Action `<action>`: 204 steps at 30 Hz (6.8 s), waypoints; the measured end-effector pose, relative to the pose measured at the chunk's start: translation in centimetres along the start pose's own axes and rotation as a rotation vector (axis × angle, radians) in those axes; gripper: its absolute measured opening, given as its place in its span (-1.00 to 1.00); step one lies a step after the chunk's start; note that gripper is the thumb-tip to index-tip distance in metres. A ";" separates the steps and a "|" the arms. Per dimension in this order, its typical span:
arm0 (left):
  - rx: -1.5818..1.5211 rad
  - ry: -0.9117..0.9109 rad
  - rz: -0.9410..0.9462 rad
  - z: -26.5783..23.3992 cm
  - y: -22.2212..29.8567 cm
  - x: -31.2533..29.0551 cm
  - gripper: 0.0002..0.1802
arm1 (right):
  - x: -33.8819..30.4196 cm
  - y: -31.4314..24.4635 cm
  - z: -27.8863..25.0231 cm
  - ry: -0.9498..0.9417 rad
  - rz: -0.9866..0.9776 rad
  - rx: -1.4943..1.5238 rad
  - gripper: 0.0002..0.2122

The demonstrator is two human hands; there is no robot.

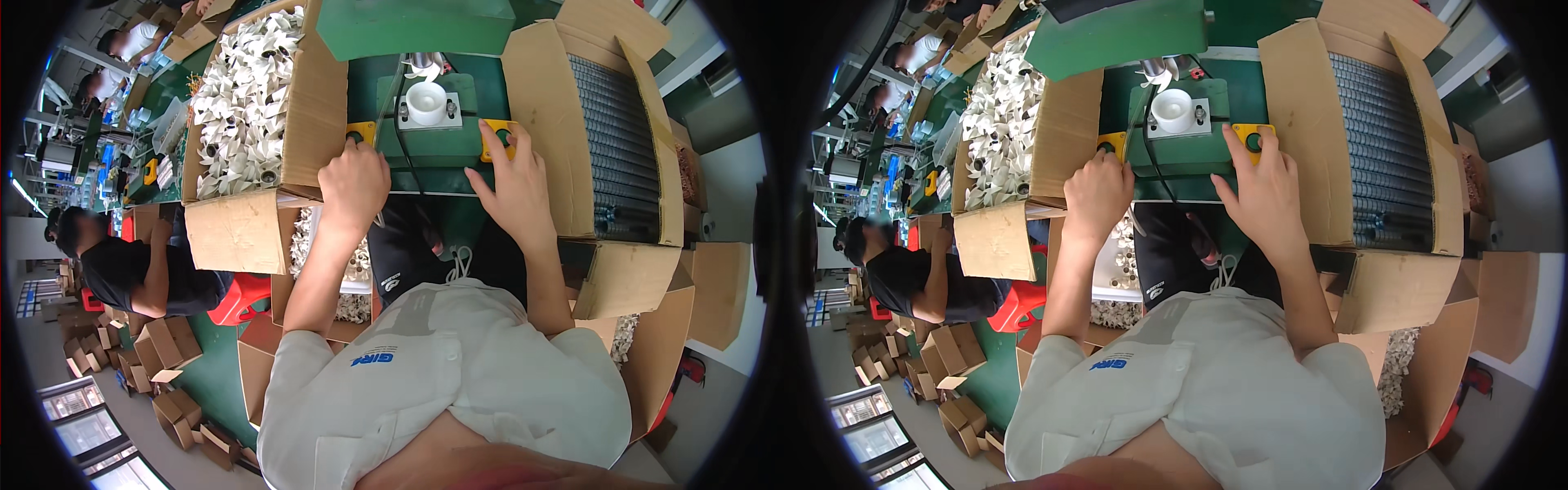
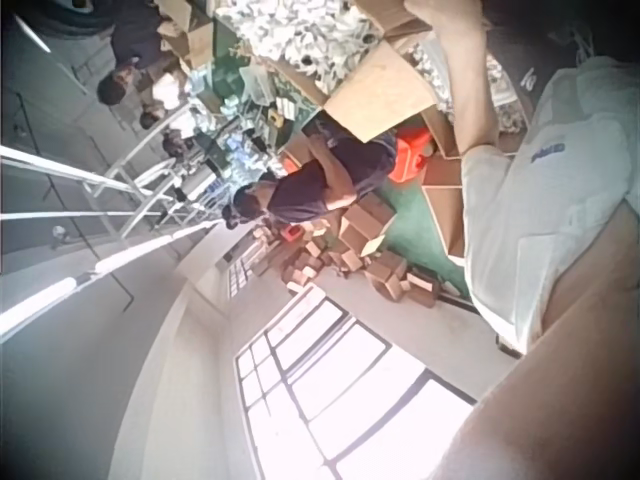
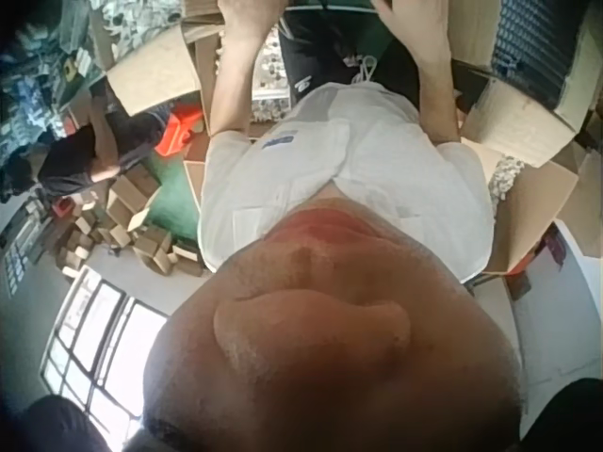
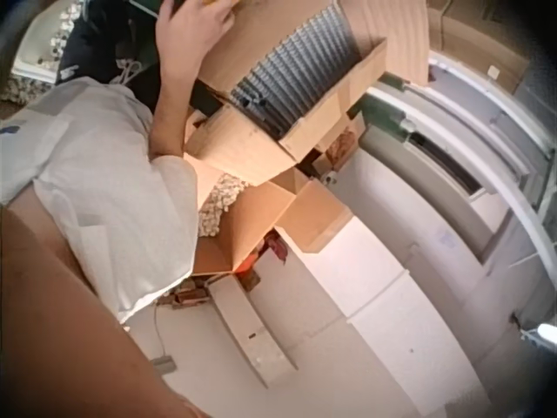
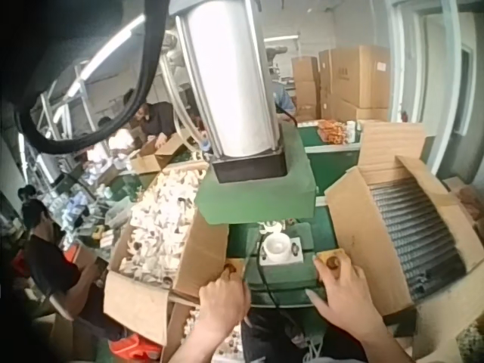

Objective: Assembling small plastic housing components using a pneumatic assembly machine at a factory station.

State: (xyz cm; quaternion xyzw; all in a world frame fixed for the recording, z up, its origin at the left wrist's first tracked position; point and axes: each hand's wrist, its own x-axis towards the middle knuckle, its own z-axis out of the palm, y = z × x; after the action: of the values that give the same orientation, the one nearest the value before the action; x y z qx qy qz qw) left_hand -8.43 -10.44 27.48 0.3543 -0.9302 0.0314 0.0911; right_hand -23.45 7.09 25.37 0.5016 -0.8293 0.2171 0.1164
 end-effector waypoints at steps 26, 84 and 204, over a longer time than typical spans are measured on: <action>-1.174 0.152 0.079 -0.4 3.7 8.0 -0.69 | -1.0 -1.7 2.3 0.064 -0.109 -0.019 -0.49; -0.237 -0.099 -0.010 -7.4 -17.0 3.3 -0.58 | -3.8 0.9 -1.5 0.013 -0.244 0.807 -0.94; 0.032 0.215 0.026 2.4 0.3 0.5 -0.85 | 1.0 -1.5 -2.2 -0.368 0.183 -0.186 -0.62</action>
State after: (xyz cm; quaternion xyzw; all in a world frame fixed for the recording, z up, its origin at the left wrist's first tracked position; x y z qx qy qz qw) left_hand -9.39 -10.81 25.23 0.3381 -0.9189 0.0852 0.1846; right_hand -22.62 6.75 28.14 0.4426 -0.8950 0.0544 -0.0112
